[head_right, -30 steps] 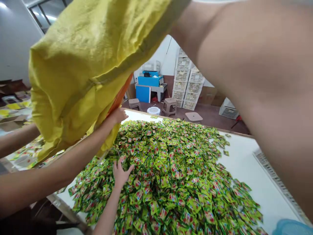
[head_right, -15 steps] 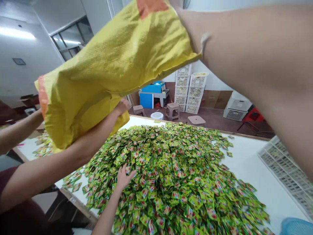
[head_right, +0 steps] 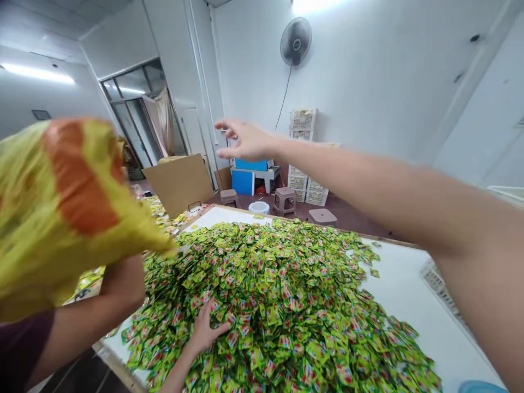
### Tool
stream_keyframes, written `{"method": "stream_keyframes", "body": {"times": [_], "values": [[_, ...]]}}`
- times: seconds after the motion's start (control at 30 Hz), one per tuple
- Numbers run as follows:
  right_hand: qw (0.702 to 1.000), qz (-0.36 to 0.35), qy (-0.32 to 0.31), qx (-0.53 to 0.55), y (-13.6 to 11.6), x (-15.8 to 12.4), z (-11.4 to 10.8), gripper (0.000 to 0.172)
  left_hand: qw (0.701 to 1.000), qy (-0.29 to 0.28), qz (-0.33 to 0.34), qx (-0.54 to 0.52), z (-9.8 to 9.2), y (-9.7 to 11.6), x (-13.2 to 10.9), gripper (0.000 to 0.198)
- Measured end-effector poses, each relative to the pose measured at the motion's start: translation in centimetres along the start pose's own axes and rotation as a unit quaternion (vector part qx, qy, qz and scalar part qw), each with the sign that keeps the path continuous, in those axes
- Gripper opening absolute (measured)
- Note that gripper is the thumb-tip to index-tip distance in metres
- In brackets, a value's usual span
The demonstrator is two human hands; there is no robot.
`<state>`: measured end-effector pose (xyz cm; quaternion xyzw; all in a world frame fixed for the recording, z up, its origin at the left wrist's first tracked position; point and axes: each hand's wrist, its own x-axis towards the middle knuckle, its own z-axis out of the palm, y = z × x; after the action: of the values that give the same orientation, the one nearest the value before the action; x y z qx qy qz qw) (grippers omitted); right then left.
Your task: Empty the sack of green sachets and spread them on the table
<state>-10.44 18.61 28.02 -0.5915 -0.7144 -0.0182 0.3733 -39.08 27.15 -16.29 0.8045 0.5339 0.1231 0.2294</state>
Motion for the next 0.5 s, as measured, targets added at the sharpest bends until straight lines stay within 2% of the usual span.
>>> {"method": "stream_keyframes", "body": {"times": [0.07, 0.13, 0.2, 0.23, 0.3, 0.37, 0.4, 0.5], "values": [[1.0, -0.003, 0.011, 0.023, 3.2, -3.6, 1.9, 0.068, 0.999, 0.021, 0.014, -0.038, 0.4, -0.5, 0.3, 0.099], [0.999, 0.032, 0.001, 0.036, 7.7, -8.4, 5.2, 0.067, 0.996, 0.056, 0.004, -0.069, 0.6, -1.8, 1.1, 0.102], [0.993, 0.107, -0.037, 0.029, 12.6, -13.7, 10.2, 0.068, 0.993, 0.088, -0.035, -0.077, 0.7, -3.7, 2.3, 0.103], [0.982, 0.172, -0.071, 0.016, 15.0, -16.2, 13.2, 0.071, 0.99, 0.101, -0.063, -0.074, 0.7, -4.8, 3.2, 0.104], [0.942, 0.3, -0.151, -0.001, 19.2, -20.5, 19.4, 0.086, 0.983, 0.126, -0.123, -0.055, 0.5, -6.8, 5.3, 0.107], [0.898, 0.398, -0.187, -0.019, 22.3, -23.0, 25.2, 0.099, 0.975, 0.149, -0.165, -0.011, 0.2, -8.0, 7.6, 0.111], [0.885, 0.429, -0.18, -0.034, 23.4, -23.6, 27.7, 0.101, 0.972, 0.162, -0.171, 0.018, 0.1, -8.2, 8.8, 0.111], [0.864, 0.473, -0.148, -0.085, 25.5, -23.3, 33.4, 0.096, 0.968, 0.194, -0.126, 0.098, 0.9, -7.5, 11.9, 0.105]]}}
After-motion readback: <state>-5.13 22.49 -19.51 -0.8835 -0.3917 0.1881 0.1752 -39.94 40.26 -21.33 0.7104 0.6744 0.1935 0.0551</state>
